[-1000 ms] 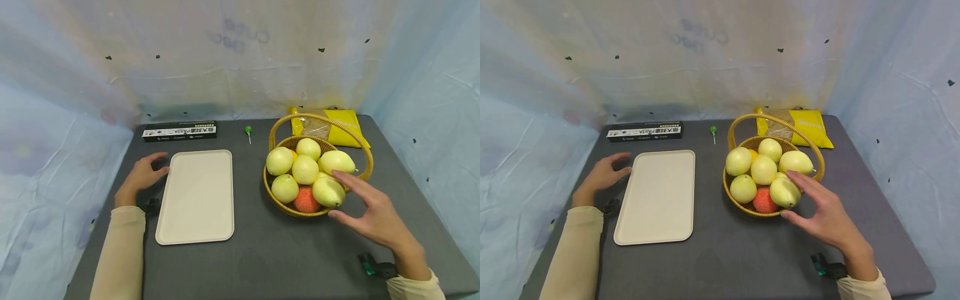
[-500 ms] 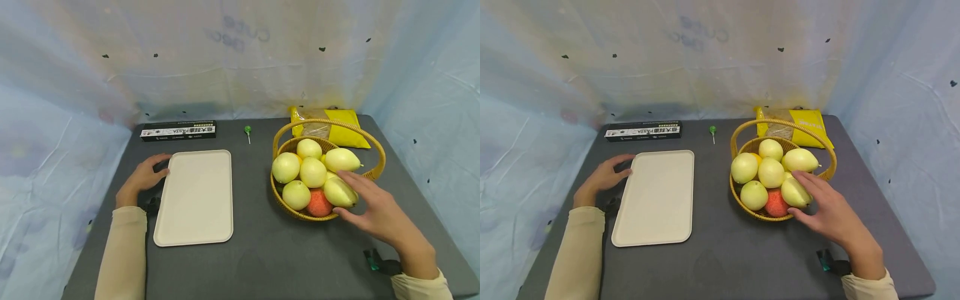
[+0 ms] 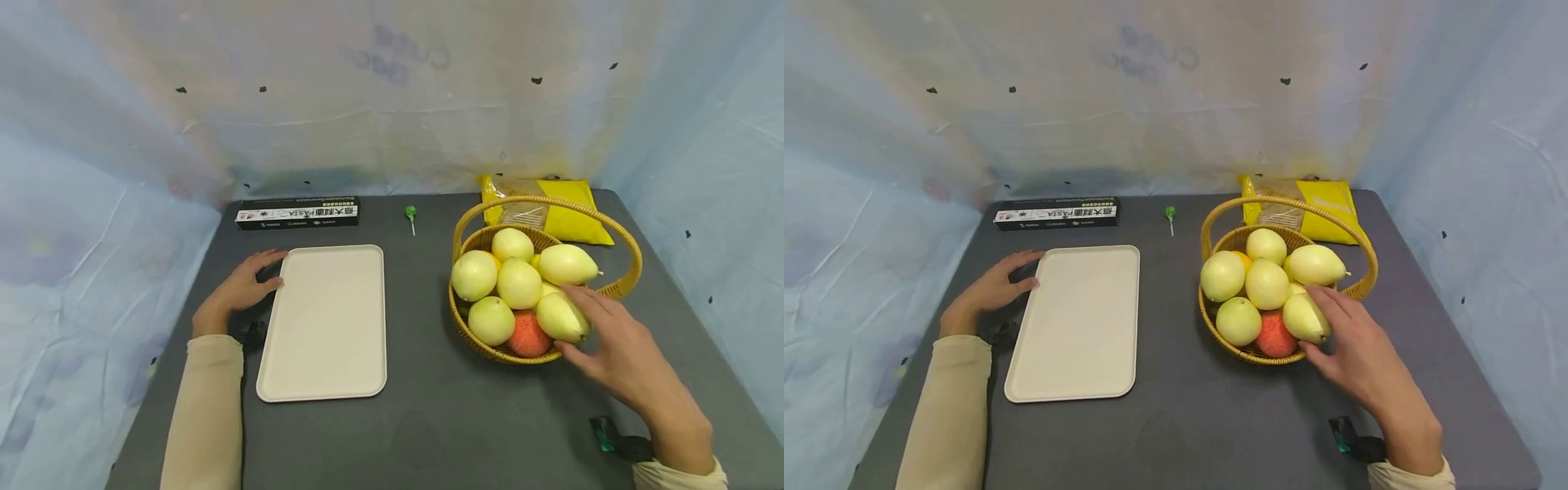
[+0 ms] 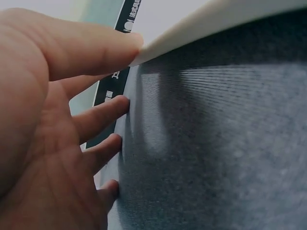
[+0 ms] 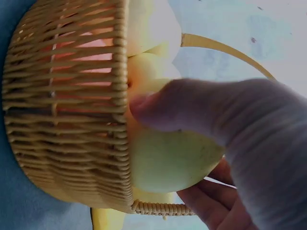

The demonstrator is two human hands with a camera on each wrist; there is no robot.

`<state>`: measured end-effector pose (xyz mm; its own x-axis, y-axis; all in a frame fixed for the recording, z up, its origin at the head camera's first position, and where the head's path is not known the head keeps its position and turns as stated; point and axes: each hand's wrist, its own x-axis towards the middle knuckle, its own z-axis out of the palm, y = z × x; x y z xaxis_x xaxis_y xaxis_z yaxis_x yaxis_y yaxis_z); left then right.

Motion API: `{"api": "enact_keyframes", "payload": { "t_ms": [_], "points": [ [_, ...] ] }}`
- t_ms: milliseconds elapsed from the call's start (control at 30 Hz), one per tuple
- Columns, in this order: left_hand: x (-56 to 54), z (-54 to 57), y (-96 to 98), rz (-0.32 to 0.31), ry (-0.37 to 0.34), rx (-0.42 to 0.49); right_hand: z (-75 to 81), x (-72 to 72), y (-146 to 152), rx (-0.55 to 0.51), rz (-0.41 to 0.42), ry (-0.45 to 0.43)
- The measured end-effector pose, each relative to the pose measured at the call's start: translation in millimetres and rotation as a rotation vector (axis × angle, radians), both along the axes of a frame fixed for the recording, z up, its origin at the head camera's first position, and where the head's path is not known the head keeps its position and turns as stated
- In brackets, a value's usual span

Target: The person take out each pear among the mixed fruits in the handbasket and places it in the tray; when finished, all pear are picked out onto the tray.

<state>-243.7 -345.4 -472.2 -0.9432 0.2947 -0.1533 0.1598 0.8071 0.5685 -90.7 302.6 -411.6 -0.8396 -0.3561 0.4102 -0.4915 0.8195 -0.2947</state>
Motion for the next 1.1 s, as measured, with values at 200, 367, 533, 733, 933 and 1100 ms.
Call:
{"api": "enact_keyframes", "payload": {
  "t_ms": [200,367,533,733,933,1100],
  "points": [
    [-1.5,7.1,-0.9,-0.029,-0.027,0.004,12.5,3.7,-7,-0.119,-0.049,0.035],
    [-4.2,11.7,2.2,-0.046,-0.058,0.000,28.7,0.3,-17,-0.323,0.070,-0.020],
    [-6.0,9.9,1.8,-0.049,-0.069,-0.001,33.6,-21.2,-43,-0.630,0.329,-0.131],
    [-3.1,7.1,-1.5,-0.038,-0.070,-0.006,37.2,-45.8,-83,-0.787,0.486,-0.238],
    [-3.8,7.3,-1.4,-0.029,-0.067,-0.001,45.6,-64.3,-120,-0.841,0.543,-0.282],
    [-4.2,7.7,-0.4,-0.033,-0.065,-0.001,54.8,-82.0,-156,-0.821,0.589,-0.315]
  ]
}}
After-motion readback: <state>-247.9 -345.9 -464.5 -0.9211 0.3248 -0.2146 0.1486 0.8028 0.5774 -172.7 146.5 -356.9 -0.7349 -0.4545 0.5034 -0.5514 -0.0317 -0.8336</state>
